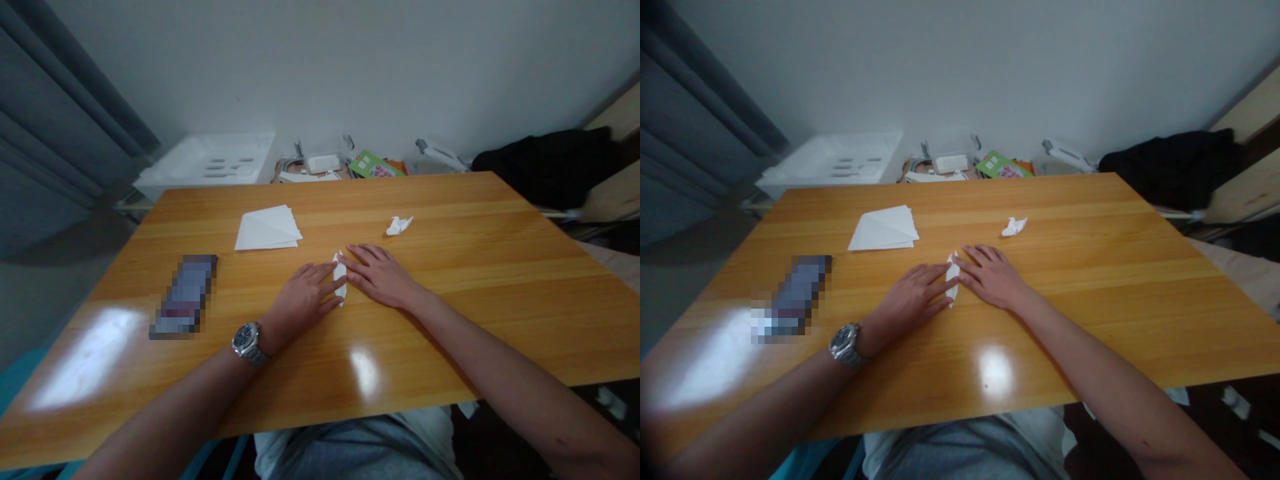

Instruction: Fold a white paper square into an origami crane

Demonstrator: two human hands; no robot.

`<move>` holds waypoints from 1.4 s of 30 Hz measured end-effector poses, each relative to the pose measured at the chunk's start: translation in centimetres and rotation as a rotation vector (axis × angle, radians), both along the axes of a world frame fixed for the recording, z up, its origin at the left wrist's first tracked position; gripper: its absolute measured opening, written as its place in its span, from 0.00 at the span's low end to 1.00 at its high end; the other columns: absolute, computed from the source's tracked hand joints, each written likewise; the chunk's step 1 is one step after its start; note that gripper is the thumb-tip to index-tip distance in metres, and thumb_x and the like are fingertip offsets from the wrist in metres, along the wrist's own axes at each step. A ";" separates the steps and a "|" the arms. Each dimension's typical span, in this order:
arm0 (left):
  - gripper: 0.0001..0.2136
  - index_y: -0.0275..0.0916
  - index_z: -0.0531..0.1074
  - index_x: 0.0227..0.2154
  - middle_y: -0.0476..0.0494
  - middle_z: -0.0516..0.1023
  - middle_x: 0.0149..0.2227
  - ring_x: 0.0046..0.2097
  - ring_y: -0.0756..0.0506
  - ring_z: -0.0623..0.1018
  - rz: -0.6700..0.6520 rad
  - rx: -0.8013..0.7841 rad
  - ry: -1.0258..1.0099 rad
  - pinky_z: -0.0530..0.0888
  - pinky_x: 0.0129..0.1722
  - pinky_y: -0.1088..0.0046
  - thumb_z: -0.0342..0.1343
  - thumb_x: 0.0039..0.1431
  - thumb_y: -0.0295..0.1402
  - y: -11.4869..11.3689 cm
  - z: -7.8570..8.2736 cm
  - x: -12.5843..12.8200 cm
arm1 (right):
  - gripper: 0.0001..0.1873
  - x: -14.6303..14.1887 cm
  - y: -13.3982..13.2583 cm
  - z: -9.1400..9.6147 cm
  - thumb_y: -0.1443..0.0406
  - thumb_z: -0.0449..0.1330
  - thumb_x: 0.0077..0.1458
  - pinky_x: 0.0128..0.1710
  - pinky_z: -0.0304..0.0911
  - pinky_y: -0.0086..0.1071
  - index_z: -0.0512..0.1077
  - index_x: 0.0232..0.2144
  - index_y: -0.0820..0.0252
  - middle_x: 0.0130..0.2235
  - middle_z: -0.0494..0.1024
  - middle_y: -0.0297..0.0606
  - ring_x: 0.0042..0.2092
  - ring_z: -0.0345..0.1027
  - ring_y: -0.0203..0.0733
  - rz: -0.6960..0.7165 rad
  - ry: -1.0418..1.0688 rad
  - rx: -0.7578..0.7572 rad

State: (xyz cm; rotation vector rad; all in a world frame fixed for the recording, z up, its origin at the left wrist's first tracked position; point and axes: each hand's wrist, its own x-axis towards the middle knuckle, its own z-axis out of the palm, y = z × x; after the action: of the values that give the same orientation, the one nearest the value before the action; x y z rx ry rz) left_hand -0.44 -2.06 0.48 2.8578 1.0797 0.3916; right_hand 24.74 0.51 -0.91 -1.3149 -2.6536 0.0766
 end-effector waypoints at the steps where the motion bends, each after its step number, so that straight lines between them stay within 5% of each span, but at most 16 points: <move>1: 0.21 0.47 0.68 0.63 0.36 0.68 0.65 0.66 0.38 0.68 -0.008 0.008 0.004 0.64 0.65 0.51 0.52 0.71 0.43 0.1 0.0 0.0 | 0.30 0.0 -0.1 0.0 0.48 0.40 0.72 0.67 0.51 0.54 0.58 0.70 0.45 0.72 0.57 0.40 0.70 0.52 0.56 -0.006 -0.001 -0.001; 10: 0.23 0.47 0.64 0.66 0.37 0.60 0.70 0.71 0.39 0.61 -0.176 -0.072 0.063 0.56 0.70 0.51 0.46 0.73 0.46 0.3 0.2 -0.8 | 0.29 0.4 0.7 -0.4 0.51 0.41 0.73 0.70 0.49 0.52 0.58 0.70 0.49 0.73 0.55 0.39 0.72 0.48 0.51 -0.021 0.014 -0.014; 17: 0.24 0.55 0.61 0.67 0.40 0.54 0.73 0.73 0.38 0.57 -0.152 -0.098 0.082 0.49 0.71 0.43 0.47 0.71 0.49 0.0 0.2 -1.0 | 0.30 0.9 0.7 -0.7 0.51 0.41 0.73 0.70 0.49 0.53 0.55 0.71 0.49 0.74 0.51 0.38 0.74 0.44 0.52 0.000 0.035 -0.007; 26: 0.25 0.52 0.62 0.68 0.38 0.60 0.71 0.71 0.37 0.60 -0.156 -0.055 0.046 0.50 0.71 0.43 0.50 0.70 0.49 -0.1 0.2 -0.9 | 0.28 0.8 0.3 -0.2 0.54 0.42 0.74 0.69 0.45 0.60 0.51 0.72 0.45 0.73 0.54 0.35 0.74 0.45 0.52 0.146 -0.003 -0.045; 32: 0.26 0.47 0.62 0.68 0.39 0.64 0.69 0.70 0.39 0.62 -0.175 -0.076 0.037 0.54 0.72 0.51 0.49 0.71 0.48 -0.3 0.5 -0.8 | 0.29 0.8 0.3 -0.2 0.54 0.41 0.74 0.70 0.42 0.60 0.48 0.73 0.46 0.73 0.54 0.34 0.74 0.45 0.50 0.143 -0.005 -0.071; 42: 0.27 0.51 0.61 0.68 0.41 0.63 0.69 0.70 0.38 0.62 -0.190 -0.098 0.018 0.52 0.72 0.46 0.52 0.69 0.49 -0.2 0.3 -1.0 | 0.31 0.6 0.4 -0.5 0.50 0.39 0.73 0.71 0.42 0.58 0.45 0.73 0.44 0.73 0.54 0.33 0.74 0.45 0.49 0.074 0.022 -0.088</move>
State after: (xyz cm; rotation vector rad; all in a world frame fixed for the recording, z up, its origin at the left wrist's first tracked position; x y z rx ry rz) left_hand -1.44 -2.23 0.76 2.8485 0.7959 0.2923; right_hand 25.31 0.96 -1.42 -1.2332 -2.7081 0.2194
